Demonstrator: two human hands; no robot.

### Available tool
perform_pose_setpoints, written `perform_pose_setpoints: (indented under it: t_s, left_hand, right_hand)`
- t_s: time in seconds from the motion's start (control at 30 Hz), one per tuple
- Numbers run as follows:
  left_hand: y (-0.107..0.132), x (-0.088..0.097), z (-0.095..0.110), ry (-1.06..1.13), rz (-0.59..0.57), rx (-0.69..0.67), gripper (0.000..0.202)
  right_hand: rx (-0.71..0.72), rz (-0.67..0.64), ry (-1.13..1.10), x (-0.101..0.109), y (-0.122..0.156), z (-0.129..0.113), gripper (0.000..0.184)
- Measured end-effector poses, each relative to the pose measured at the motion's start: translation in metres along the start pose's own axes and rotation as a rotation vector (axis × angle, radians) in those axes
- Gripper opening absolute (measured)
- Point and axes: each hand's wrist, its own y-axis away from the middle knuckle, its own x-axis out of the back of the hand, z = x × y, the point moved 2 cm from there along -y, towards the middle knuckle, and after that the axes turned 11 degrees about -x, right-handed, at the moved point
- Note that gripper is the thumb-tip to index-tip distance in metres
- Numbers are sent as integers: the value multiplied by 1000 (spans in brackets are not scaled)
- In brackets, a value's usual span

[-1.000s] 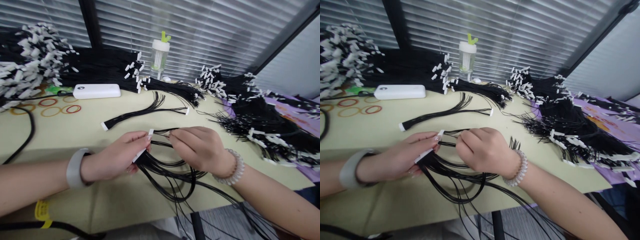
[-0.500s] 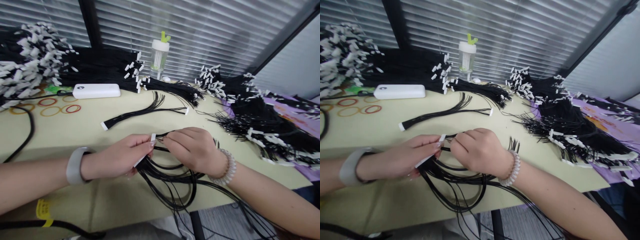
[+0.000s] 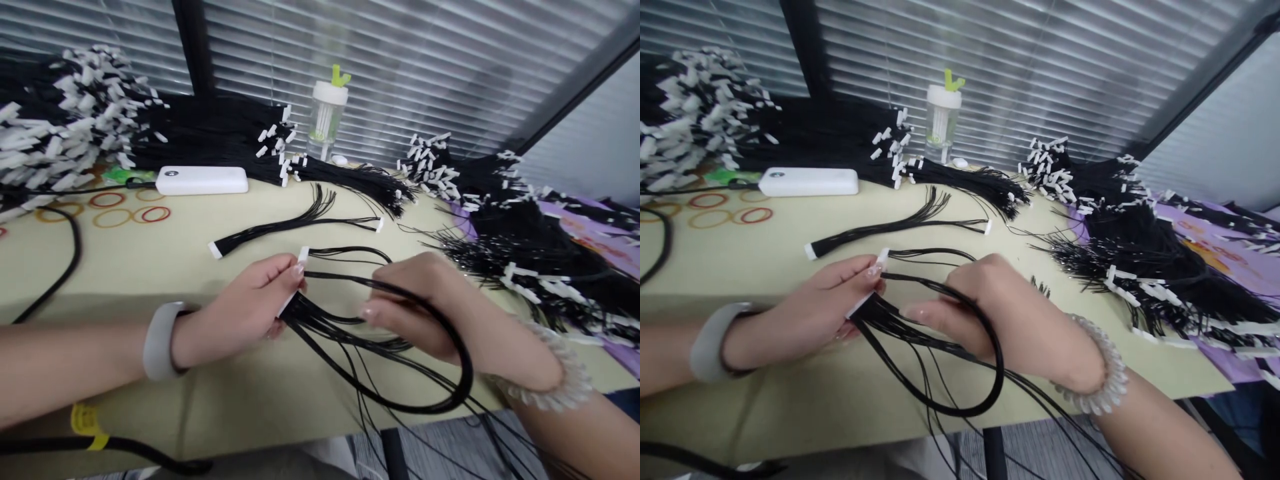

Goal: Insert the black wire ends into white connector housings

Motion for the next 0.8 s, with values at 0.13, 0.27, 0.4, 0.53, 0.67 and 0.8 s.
perform_pose_setpoints:
  t_s: [0.13, 0.27, 0.4, 0.53, 0.67, 0.8]
  left_hand:
    - [5, -2, 6, -109, -59, -19, 32]
    - [9, -3, 8, -215, -95, -60, 31]
    - [9, -4, 9, -277, -82, -108, 30]
    - [9, -4, 9, -263, -79, -120, 29]
    - [9, -4, 9, -238, -87, -104, 28]
    - [7, -4, 9, -210, -95, -79, 29]
  right_hand:
    - [-42, -197, -21, -22, -7, -2, 38]
    - [-31, -191, -26, -33, -13, -11, 35]
    - [-51, -133, -23, -34, -14, -17, 29]
    - [-29, -77, -45, -36, -15, -17, 25]
    - [20, -3, 28, -41, -13, -13, 20]
    - [34, 30, 56, -44, -10, -12, 10]
